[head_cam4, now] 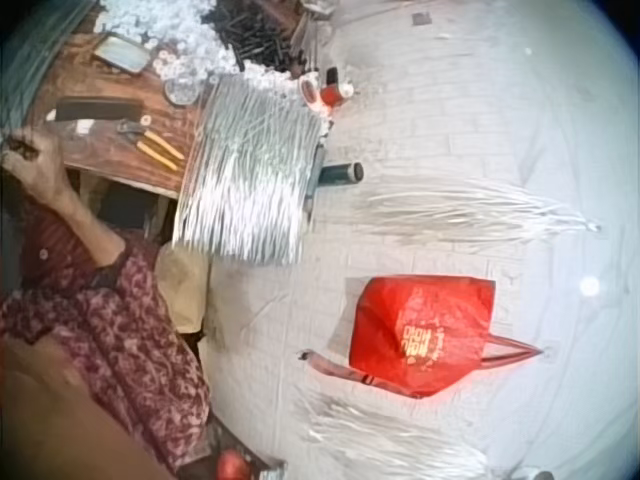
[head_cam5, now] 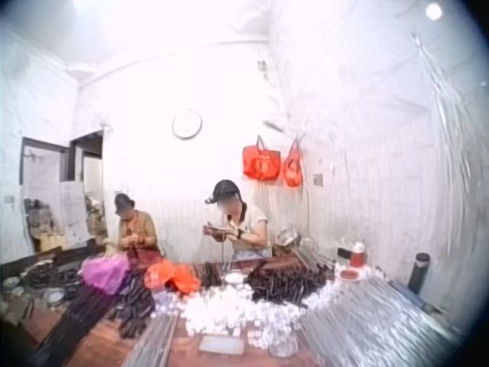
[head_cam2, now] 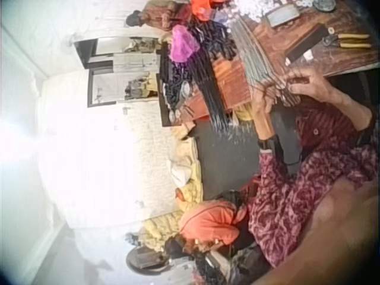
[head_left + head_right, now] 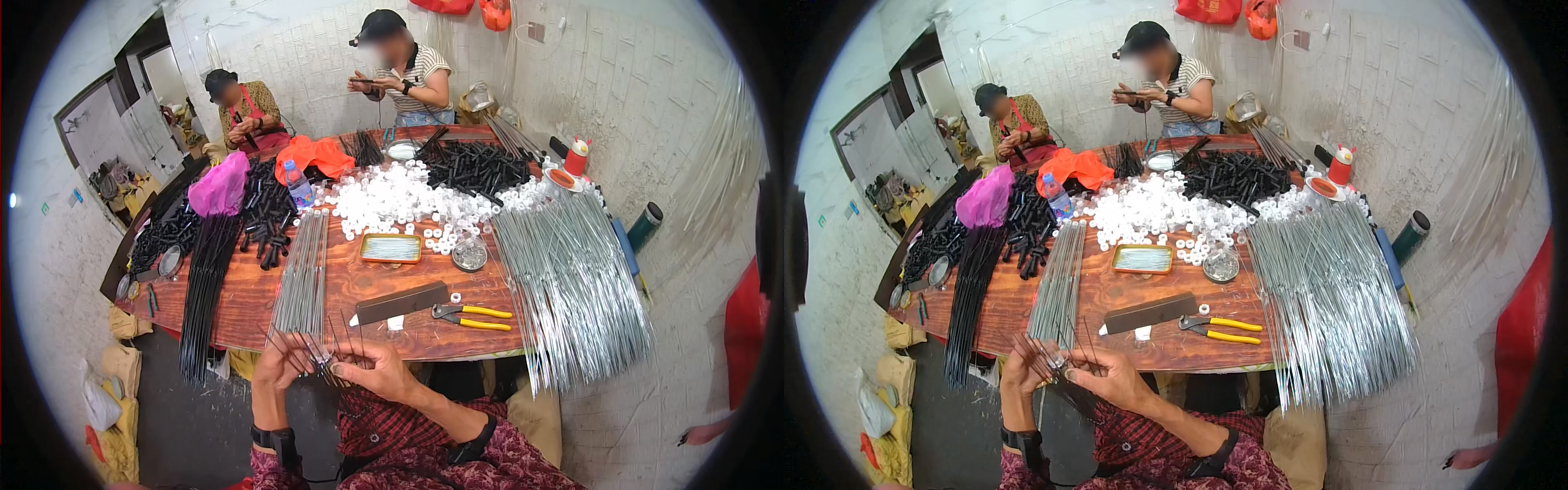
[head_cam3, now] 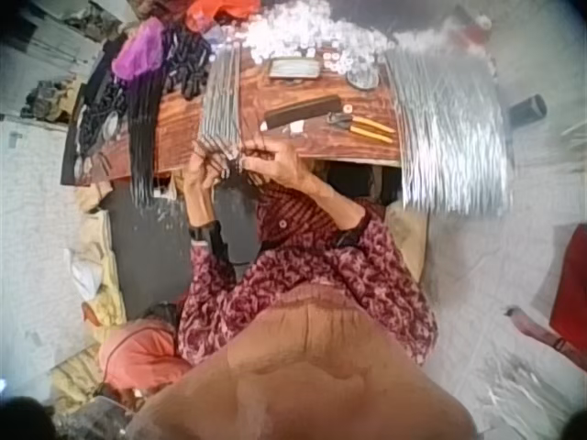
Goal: Insert metal ribs into a center hub and secure them to assemble an umbrella frame.
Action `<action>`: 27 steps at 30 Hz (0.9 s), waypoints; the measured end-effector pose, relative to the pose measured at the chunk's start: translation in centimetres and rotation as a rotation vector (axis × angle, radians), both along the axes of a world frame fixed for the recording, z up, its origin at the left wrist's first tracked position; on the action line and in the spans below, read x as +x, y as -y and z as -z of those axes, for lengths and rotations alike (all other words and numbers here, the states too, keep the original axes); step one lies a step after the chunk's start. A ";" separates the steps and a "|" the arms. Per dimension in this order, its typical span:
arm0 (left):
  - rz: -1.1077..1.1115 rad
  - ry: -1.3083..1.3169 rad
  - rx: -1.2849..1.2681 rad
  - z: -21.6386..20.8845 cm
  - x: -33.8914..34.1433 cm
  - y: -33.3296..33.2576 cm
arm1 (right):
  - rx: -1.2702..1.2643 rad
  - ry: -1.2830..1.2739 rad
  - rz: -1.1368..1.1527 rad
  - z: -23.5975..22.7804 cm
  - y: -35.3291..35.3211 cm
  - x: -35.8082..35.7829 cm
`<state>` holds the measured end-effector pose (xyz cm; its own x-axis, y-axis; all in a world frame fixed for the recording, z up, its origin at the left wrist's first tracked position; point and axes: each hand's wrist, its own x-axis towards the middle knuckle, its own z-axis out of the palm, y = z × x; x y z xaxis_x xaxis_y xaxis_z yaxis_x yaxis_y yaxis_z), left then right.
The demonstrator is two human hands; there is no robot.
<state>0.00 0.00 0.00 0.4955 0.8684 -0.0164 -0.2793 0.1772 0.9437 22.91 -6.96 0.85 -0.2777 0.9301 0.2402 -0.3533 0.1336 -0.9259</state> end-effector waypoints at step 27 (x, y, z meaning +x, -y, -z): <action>-0.221 -0.380 0.213 -7.7 2.4 6.7 | 0.108 0.141 0.179 -1.7 1.4 -1.1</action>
<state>2.39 -6.69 7.71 0.2923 0.9559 0.0293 0.0825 -0.0558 0.9950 21.81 -8.40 2.56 -0.1484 0.9386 0.3115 -0.1831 0.2834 -0.9413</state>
